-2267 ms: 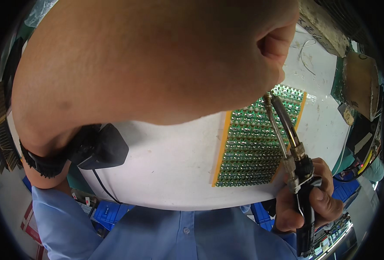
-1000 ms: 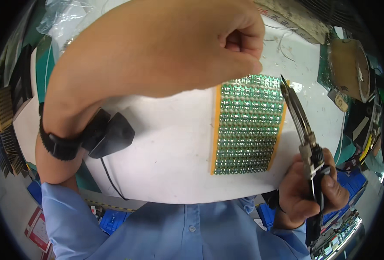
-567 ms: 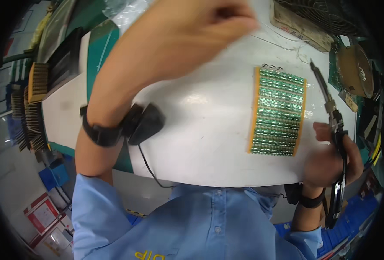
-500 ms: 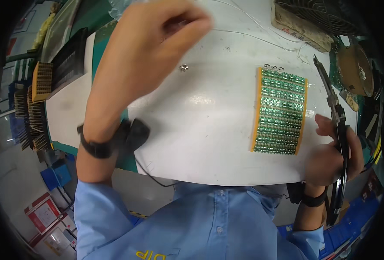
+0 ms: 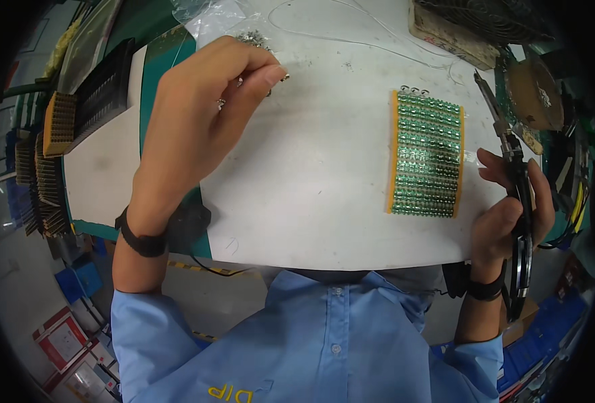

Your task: The person is soldering small metal components onto a PCB array using a soldering gun.

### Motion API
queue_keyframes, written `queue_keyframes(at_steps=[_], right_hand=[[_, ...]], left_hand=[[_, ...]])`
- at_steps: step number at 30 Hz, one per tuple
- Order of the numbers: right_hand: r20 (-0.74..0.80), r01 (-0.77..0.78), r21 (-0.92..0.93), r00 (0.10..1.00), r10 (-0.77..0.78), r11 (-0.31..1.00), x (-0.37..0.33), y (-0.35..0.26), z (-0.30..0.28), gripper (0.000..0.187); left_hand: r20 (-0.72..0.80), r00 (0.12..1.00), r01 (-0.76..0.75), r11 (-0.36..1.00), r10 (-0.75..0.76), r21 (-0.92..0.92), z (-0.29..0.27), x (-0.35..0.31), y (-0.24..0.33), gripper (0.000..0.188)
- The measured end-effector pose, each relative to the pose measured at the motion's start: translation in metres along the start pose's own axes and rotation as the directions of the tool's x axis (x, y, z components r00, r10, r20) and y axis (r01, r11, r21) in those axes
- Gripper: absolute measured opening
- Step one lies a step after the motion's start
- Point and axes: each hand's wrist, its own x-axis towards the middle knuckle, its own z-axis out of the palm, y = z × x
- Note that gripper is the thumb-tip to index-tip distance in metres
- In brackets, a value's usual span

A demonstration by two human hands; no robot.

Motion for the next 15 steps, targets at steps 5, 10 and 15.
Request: queue_keyframes(at_steps=[5,10,15], right_hand=[[0.11,0.105,-0.073,0.989,-0.097,0.992,0.005,-0.001,-0.001,0.054],[0.085,0.106,-0.083,0.992,-0.099,0.991,0.006,0.0,0.003,0.059],[0.072,0.08,-0.06,0.994,-0.076,0.995,0.005,0.001,0.005,0.059]], left_hand=[[0.001,0.995,0.099,0.98,-0.101,-0.171,-0.001,-0.007,0.0,0.023],[-0.029,0.989,0.138,0.962,-0.148,-0.235,-0.001,-0.005,-0.008,0.018],[0.053,0.996,0.08,0.996,-0.078,-0.033,0.008,-0.007,-0.006,0.011]])
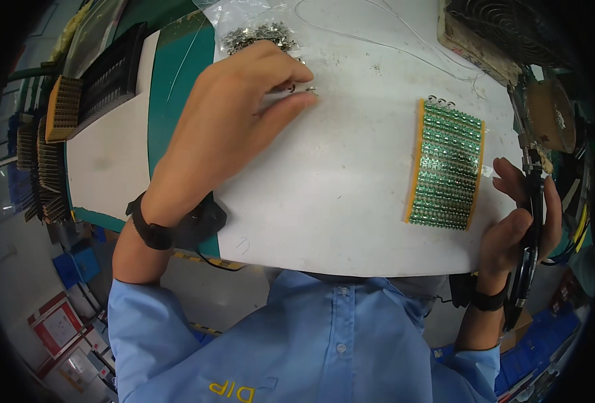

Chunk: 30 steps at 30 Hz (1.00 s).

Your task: The person is soldering small metal components onto a PCB array using a soldering gun.

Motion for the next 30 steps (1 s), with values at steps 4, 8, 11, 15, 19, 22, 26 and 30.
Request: queue_keyframes(at_steps=[4,8,11,15,19,22,26,30], right_hand=[[-0.005,-0.032,0.042,0.999,0.032,0.999,-0.001,-0.001,-0.001,0.06],[-0.049,-0.092,0.134,0.994,0.099,0.987,-0.005,-0.002,-0.001,0.065],[-0.036,-0.149,0.162,0.987,0.157,0.975,-0.006,-0.003,-0.005,0.066],[-0.028,-0.168,0.156,0.984,0.174,0.973,-0.008,-0.003,-0.006,0.066],[-0.035,-0.159,0.165,0.985,0.167,0.973,-0.009,-0.003,-0.002,0.066],[-0.02,-0.159,0.165,0.986,0.164,0.973,-0.008,-0.003,-0.002,0.065],[0.044,-0.029,0.058,0.999,0.027,0.998,-0.005,-0.004,-0.004,0.053],[0.031,-0.022,0.057,0.999,0.02,0.998,-0.006,-0.002,-0.005,0.055]], left_hand=[[0.061,0.996,-0.071,0.988,0.063,0.137,0.008,0.001,0.002,0.009],[0.03,0.993,-0.122,0.973,0.118,0.195,0.006,0.002,0.006,0.007],[-0.016,0.998,0.058,0.996,-0.057,0.062,-0.003,-0.003,0.01,0.01],[-0.157,0.987,0.013,0.997,-0.025,-0.079,-0.007,-0.01,0.01,0.014],[-0.182,0.971,0.118,0.973,-0.156,-0.199,-0.005,-0.016,0.007,0.014],[-0.149,0.974,0.154,0.981,-0.17,-0.113,-0.007,-0.016,0.006,0.014],[-0.069,0.998,0.002,0.999,0.001,0.046,-0.001,-0.012,0.005,0.011],[-0.011,1.0,0.028,0.996,-0.027,0.083,0.01,-0.009,0.007,0.01]])
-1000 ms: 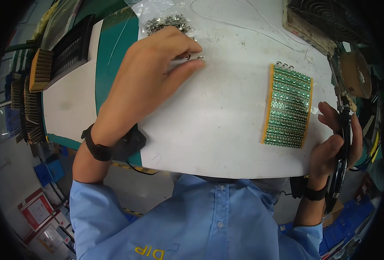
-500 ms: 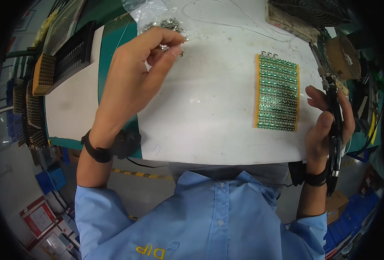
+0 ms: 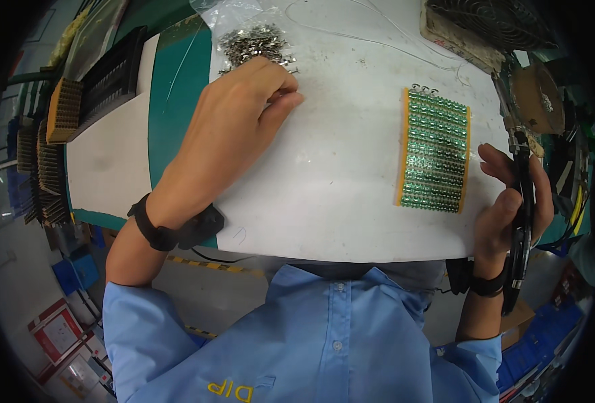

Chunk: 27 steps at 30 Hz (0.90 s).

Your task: The person is soldering small metal components onto a PCB array using a soldering gun.

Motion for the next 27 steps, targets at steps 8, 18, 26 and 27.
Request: queue_keyframes(at_steps=[8,18,26,27], right_hand=[[0.04,0.044,0.143,0.998,-0.05,0.989,-0.001,-0.027,0.009,0.043],[0.04,-0.008,0.269,0.999,-0.003,0.963,-0.016,-0.075,0.012,0.029],[-0.069,-0.17,0.363,0.976,0.209,0.916,-0.018,-0.081,0.01,0.031],[-0.049,-0.197,0.385,0.971,0.233,0.902,-0.016,-0.08,0.008,0.031]], left_hand=[[0.329,0.896,0.444,0.647,-0.298,-0.62,-0.005,-0.002,0.042,0.013],[0.511,0.839,0.517,-0.019,-0.187,-0.856,0.025,-0.02,0.122,0.022],[-0.046,0.999,-0.031,0.575,-0.012,-0.818,0.042,-0.014,0.114,0.01],[-0.034,0.999,-0.042,0.59,0.025,-0.806,0.038,-0.008,0.111,0.01]])
